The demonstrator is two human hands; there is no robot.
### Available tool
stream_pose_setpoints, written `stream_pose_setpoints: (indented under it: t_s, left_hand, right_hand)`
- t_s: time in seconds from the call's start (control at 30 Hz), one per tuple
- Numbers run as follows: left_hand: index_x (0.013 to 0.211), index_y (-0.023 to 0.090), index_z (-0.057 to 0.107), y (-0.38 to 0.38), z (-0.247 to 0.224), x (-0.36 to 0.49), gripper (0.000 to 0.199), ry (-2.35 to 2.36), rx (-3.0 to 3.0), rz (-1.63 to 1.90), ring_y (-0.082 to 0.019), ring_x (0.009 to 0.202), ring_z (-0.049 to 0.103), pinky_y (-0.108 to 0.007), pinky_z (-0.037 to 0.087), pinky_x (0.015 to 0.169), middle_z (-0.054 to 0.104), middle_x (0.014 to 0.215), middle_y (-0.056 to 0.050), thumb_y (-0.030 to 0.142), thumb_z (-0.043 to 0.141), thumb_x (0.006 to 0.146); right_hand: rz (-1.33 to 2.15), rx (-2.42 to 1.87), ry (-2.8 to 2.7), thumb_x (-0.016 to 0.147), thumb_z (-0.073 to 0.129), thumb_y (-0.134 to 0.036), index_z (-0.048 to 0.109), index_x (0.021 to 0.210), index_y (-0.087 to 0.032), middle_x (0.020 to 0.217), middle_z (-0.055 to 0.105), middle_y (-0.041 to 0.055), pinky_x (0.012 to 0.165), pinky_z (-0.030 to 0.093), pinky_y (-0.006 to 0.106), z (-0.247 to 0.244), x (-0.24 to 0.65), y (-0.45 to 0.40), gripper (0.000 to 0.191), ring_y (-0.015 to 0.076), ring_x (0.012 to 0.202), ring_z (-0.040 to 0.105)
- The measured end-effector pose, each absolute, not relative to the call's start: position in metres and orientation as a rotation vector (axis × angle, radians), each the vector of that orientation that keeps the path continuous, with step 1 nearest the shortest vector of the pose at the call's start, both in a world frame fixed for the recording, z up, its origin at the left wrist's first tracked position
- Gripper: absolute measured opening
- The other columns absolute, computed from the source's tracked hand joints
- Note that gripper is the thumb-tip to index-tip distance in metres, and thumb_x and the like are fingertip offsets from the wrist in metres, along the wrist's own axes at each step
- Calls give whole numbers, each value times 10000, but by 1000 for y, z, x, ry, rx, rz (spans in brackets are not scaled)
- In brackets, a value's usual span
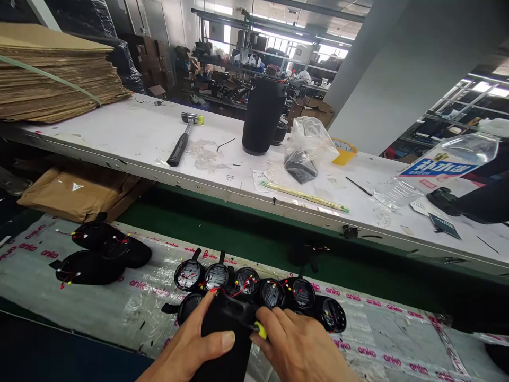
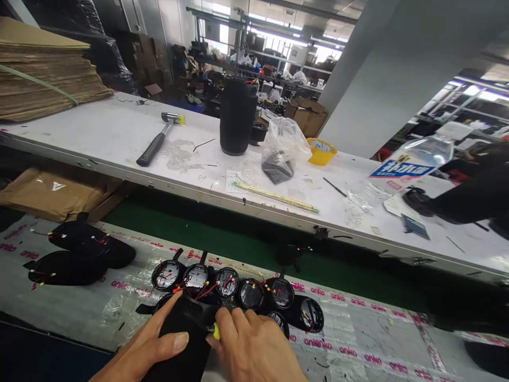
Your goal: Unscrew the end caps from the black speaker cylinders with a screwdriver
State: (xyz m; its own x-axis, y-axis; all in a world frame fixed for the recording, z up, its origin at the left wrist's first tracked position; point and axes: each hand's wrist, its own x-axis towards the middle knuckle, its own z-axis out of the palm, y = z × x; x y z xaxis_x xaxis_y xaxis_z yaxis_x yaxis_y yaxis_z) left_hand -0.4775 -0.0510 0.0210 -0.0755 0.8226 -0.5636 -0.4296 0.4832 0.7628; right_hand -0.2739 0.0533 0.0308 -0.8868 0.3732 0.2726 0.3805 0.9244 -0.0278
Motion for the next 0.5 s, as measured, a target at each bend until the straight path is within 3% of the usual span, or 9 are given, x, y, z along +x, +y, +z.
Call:
stream_pose_setpoints:
  t_s: [0.13, 0.23, 0.4, 0.5]
  left_hand:
    - [1474, 258, 507, -50, 19, -479, 844, 1268, 446, 1037, -372, 1449, 500, -523, 402, 1211, 640, 1492, -87, 498, 803, 721]
    - [1469, 232, 491, -48, 16, -480, 847, 1336, 515, 1009, -379, 1473, 466, -517, 403, 1210, 574, 1554, -112, 506, 802, 731]
    - [1394, 230, 523, -43, 14, -479, 692, 1240, 756, 1001, -374, 1354, 580, -508, 443, 1155, 652, 1464, -102, 487, 765, 798]
    - [1379, 238, 524, -42, 15, -477, 662, 1328, 823, 989, -375, 1350, 573, -493, 433, 1154, 670, 1423, -95, 480, 755, 809]
  right_hand:
    - [-26, -586, -2833, 1144, 250, -368, 475, 997, -218, 701, 619, -11, 446, 383, 330, 32, -273, 52, 307, 165, 528, 636]
    - [-40, -581, -2881, 1122, 362, -363, 465, 949, -230, 685, 607, -15, 406, 345, 340, 29, -272, 50, 242, 174, 493, 622]
    - [-133, -563, -2989, 1033, 560, -342, 486, 938, -222, 693, 605, -5, 381, 341, 355, 31, -270, 47, 170, 191, 482, 610]
    - [-186, -551, -3023, 991, 618, -332, 497, 926, -222, 680, 601, 1, 370, 323, 364, 37, -271, 45, 176, 196, 465, 597]
